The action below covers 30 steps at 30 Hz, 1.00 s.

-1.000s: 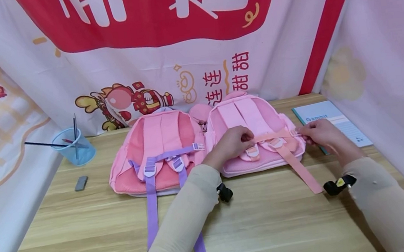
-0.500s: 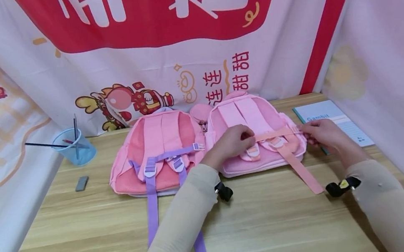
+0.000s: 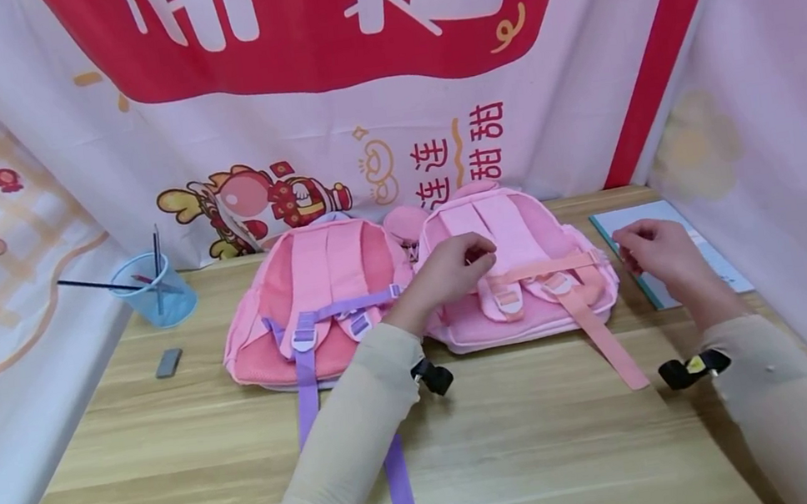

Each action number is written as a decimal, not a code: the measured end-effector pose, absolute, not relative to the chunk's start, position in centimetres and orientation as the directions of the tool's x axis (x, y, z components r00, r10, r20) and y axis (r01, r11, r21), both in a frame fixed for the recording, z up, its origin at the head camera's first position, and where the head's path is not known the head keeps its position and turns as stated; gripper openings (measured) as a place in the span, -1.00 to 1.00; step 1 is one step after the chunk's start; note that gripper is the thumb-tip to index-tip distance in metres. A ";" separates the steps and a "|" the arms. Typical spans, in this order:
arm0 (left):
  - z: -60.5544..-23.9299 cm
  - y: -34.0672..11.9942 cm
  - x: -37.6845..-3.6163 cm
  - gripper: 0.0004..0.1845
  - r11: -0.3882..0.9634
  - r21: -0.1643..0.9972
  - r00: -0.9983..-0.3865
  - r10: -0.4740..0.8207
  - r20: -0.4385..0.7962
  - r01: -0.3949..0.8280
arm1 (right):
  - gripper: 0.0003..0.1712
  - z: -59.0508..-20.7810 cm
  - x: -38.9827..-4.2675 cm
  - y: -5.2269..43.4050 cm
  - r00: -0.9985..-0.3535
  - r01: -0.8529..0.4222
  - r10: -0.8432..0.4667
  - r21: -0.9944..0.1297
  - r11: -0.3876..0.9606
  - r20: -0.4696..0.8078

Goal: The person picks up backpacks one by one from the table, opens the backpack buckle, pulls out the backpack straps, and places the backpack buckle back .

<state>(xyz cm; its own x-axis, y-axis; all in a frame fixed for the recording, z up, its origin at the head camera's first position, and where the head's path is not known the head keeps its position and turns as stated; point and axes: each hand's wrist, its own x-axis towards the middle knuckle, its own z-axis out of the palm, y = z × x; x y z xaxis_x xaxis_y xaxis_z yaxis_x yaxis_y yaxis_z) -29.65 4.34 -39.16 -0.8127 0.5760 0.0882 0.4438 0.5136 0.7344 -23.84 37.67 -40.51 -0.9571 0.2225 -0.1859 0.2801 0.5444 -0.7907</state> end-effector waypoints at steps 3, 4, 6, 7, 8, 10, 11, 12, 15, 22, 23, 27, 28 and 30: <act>-38.5 3.8 -29.6 -0.69 0.520 0.733 -0.826 0.554 0.101 0.439 | -0.26 -40.1 -23.7 37.4 -0.964 0.244 0.232 -0.794 0.557 -0.134; -38.3 3.6 -29.6 -0.69 0.526 0.733 -0.834 0.543 0.101 0.432 | -0.26 -39.9 -23.7 37.3 -0.965 0.233 0.232 -0.794 0.561 -0.119; -38.0 3.2 -29.7 -0.68 0.534 0.735 -0.848 0.520 0.105 0.418 | -0.26 -39.6 -23.8 36.8 -0.968 0.212 0.235 -0.794 0.569 -0.090; -37.9 3.0 -29.7 -0.68 0.534 0.737 -0.855 0.506 0.113 0.414 | -0.26 -39.4 -23.8 36.5 -0.968 0.206 0.237 -0.795 0.570 -0.080; -37.8 2.7 -29.7 -0.68 0.537 0.737 -0.861 0.495 0.120 0.411 | -0.25 -39.1 -23.9 36.3 -0.968 0.199 0.239 -0.796 0.572 -0.070; -37.6 2.2 -29.9 -0.68 0.536 0.736 -0.870 0.472 0.144 0.413 | -0.25 -38.7 -24.1 35.7 -0.967 0.194 0.249 -0.796 0.573 -0.057; -37.5 2.0 -29.9 -0.68 0.535 0.737 -0.874 0.462 0.153 0.412 | -0.24 -38.6 -24.2 35.4 -0.966 0.190 0.253 -0.795 0.576 -0.047; -37.4 1.7 -30.0 -0.67 0.537 0.737 -0.879 0.449 0.161 0.410 | -0.24 -38.5 -24.4 35.2 -0.966 0.183 0.255 -0.793 0.581 -0.036; -37.0 1.0 -30.0 -0.63 0.538 0.744 -0.891 0.422 0.169 0.397 | -0.26 -38.1 -24.9 34.3 -0.967 0.141 0.253 -0.786 0.603 0.021; -36.1 -0.8 -30.2 -0.53 0.564 0.727 -0.906 0.374 0.198 0.392 | -0.22 -36.6 -25.5 32.2 -0.977 0.059 0.197 -0.771 0.635 0.087; -36.0 -1.0 -30.2 -0.51 0.565 0.727 -0.907 0.370 0.200 0.391 | -0.18 -36.4 -25.6 32.0 -0.979 0.057 0.185 -0.770 0.635 0.080; -35.5 -2.0 -30.0 -0.42 0.605 0.695 -0.913 0.352 0.205 0.389 | -0.08 -35.6 -26.1 30.9 -0.990 0.056 0.135 -0.752 0.657 0.045; -35.4 -2.3 -30.0 -0.39 0.619 0.682 -0.914 0.349 0.206 0.390 | -0.07 -35.5 -26.2 30.7 -0.992 0.053 0.122 -0.740 0.671 0.039; -35.2 -2.8 -29.9 -0.34 0.654 0.641 -0.912 0.348 0.218 0.402 | -0.04 -35.2 -26.4 30.2 -0.995 0.048 0.096 -0.712 0.701 0.028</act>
